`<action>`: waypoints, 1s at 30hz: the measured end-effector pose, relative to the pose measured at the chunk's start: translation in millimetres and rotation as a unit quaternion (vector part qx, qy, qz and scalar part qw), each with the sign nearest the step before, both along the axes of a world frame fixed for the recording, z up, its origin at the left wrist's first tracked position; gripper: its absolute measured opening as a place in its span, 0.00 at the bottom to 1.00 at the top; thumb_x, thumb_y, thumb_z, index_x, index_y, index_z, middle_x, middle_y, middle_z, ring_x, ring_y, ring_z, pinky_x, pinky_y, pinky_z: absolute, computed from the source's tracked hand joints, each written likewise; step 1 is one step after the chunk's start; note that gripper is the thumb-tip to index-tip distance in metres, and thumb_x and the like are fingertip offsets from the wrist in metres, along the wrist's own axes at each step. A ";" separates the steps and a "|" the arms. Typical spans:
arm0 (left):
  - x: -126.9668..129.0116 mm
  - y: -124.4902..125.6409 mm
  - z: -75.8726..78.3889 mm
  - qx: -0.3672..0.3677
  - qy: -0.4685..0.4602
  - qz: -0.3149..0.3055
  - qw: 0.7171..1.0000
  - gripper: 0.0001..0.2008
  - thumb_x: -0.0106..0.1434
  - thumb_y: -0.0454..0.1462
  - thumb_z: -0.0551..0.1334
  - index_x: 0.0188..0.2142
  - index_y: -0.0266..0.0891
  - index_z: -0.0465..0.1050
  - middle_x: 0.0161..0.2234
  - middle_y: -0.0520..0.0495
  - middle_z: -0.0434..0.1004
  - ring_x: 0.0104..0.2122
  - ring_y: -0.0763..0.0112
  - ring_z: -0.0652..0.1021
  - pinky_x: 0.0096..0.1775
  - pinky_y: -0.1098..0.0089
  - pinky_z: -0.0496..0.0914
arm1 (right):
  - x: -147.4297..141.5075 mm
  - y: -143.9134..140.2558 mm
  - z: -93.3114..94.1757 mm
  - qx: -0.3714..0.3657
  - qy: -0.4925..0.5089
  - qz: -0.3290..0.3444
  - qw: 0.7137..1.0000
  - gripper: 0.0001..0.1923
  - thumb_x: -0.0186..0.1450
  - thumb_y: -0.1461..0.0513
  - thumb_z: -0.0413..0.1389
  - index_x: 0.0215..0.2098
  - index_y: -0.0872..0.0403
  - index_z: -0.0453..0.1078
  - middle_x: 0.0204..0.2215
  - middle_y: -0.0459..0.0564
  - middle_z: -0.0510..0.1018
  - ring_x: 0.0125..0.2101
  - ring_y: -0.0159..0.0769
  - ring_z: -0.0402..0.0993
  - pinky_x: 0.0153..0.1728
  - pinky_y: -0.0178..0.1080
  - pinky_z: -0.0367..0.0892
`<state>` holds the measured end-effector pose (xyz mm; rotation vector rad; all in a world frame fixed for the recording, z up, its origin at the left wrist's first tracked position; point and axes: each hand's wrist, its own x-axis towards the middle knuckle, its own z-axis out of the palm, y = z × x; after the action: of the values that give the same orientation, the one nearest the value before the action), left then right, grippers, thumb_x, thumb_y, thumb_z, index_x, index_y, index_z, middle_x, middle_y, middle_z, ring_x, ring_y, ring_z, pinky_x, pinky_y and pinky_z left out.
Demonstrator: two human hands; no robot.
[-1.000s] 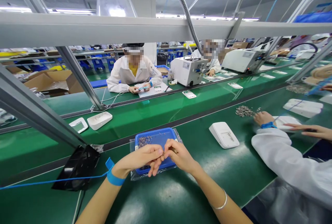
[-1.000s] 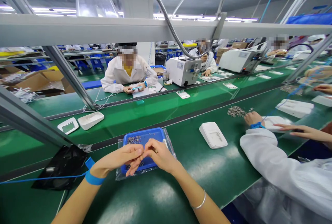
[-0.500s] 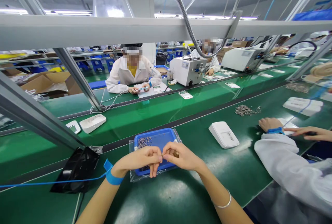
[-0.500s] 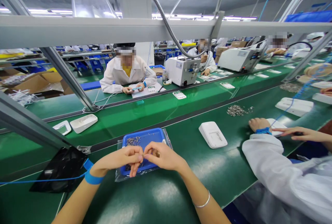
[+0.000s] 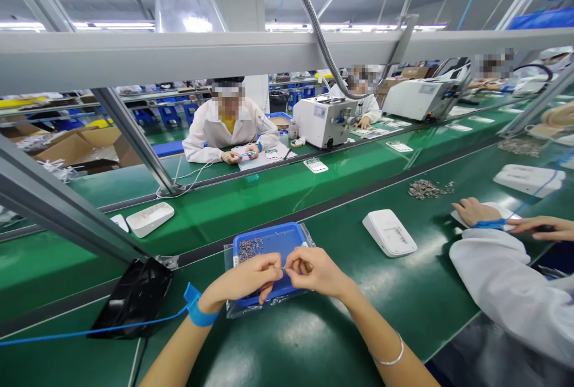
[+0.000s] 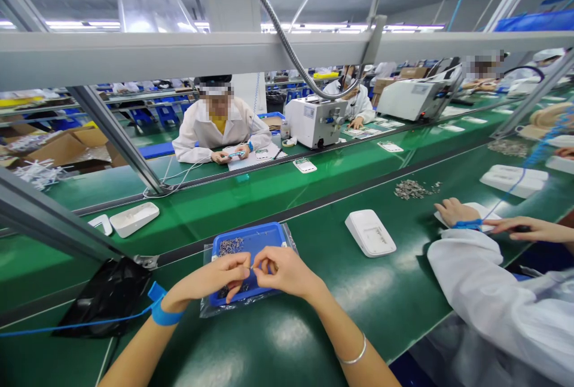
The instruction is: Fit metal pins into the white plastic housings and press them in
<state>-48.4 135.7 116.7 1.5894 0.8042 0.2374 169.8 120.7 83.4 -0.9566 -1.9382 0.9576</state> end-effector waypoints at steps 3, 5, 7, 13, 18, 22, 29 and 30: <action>0.0 0.9 2.0 0.051 0.042 0.010 0.998 0.10 0.68 0.40 0.52 0.30 0.42 0.58 0.17 0.59 0.67 0.21 0.75 0.69 0.29 0.74 0.60 | 0.6 2.8 -1.4 0.027 -0.047 -0.010 0.998 0.04 0.59 0.65 0.57 0.34 0.54 0.73 0.22 0.40 0.73 0.22 0.23 0.64 0.25 0.28 0.59; 0.0 2.0 2.6 0.086 0.065 0.011 0.994 0.10 0.67 0.40 0.52 0.29 0.41 0.58 0.18 0.58 0.66 0.20 0.75 0.68 0.28 0.74 0.60 | 0.6 4.7 -3.6 0.042 -0.080 -0.017 0.996 0.05 0.59 0.66 0.57 0.34 0.54 0.73 0.23 0.40 0.73 0.22 0.23 0.66 0.26 0.28 0.60; 0.0 3.2 3.1 0.115 0.080 0.013 0.990 0.10 0.67 0.39 0.52 0.28 0.41 0.60 0.19 0.57 0.66 0.21 0.75 0.68 0.27 0.74 0.59 | 0.7 6.3 -6.2 0.049 -0.104 -0.019 0.993 0.06 0.59 0.67 0.57 0.35 0.54 0.74 0.23 0.40 0.74 0.23 0.24 0.67 0.27 0.28 0.60; 1.4 1.3 6.9 0.137 0.064 0.043 0.988 0.13 0.70 0.39 0.48 0.30 0.40 0.63 0.19 0.57 0.66 0.20 0.76 0.70 0.28 0.75 0.64 | 1.8 5.2 -9.9 0.049 -0.113 -0.014 0.992 0.05 0.61 0.65 0.57 0.36 0.53 0.73 0.23 0.40 0.74 0.22 0.24 0.67 0.26 0.28 0.60; 6.6 1.0 -0.2 0.114 0.022 0.050 0.992 0.15 0.71 0.50 0.55 0.37 0.41 0.61 0.21 0.58 0.69 0.22 0.74 0.72 0.29 0.74 0.66 | 2.9 8.2 -15.0 0.105 -0.146 -0.038 0.983 0.04 0.63 0.63 0.55 0.36 0.52 0.72 0.23 0.40 0.74 0.20 0.24 0.66 0.25 0.30 0.59; 11.5 7.7 -15.4 0.095 -0.028 0.080 0.992 0.15 0.69 0.50 0.59 0.42 0.42 0.61 0.28 0.55 0.73 0.27 0.73 0.76 0.33 0.73 0.71 | 1.2 13.4 -22.6 0.120 -0.179 -0.069 0.974 0.04 0.64 0.61 0.57 0.37 0.52 0.73 0.24 0.40 0.75 0.20 0.25 0.66 0.25 0.30 0.59; 11.2 28.3 -45.5 0.061 -0.107 0.117 0.985 0.16 0.67 0.47 0.62 0.42 0.37 0.69 0.37 0.46 0.79 0.39 0.68 0.81 0.46 0.66 0.75 | -2.5 19.6 -29.0 0.097 -0.180 -0.118 0.972 0.03 0.64 0.62 0.57 0.36 0.52 0.73 0.26 0.41 0.76 0.22 0.25 0.69 0.28 0.31 0.59; 10.7 30.1 -48.7 0.060 -0.112 0.121 0.984 0.16 0.66 0.47 0.63 0.42 0.36 0.70 0.37 0.45 0.80 0.39 0.68 0.82 0.46 0.66 0.75 | -2.8 19.7 -28.5 0.093 -0.171 -0.119 0.974 0.03 0.64 0.63 0.57 0.35 0.53 0.73 0.25 0.41 0.76 0.22 0.25 0.69 0.28 0.31 0.58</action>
<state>-37.7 165.8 67.9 1.5413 0.8174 0.6399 166.9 140.4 54.9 -1.2732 -2.0872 0.4876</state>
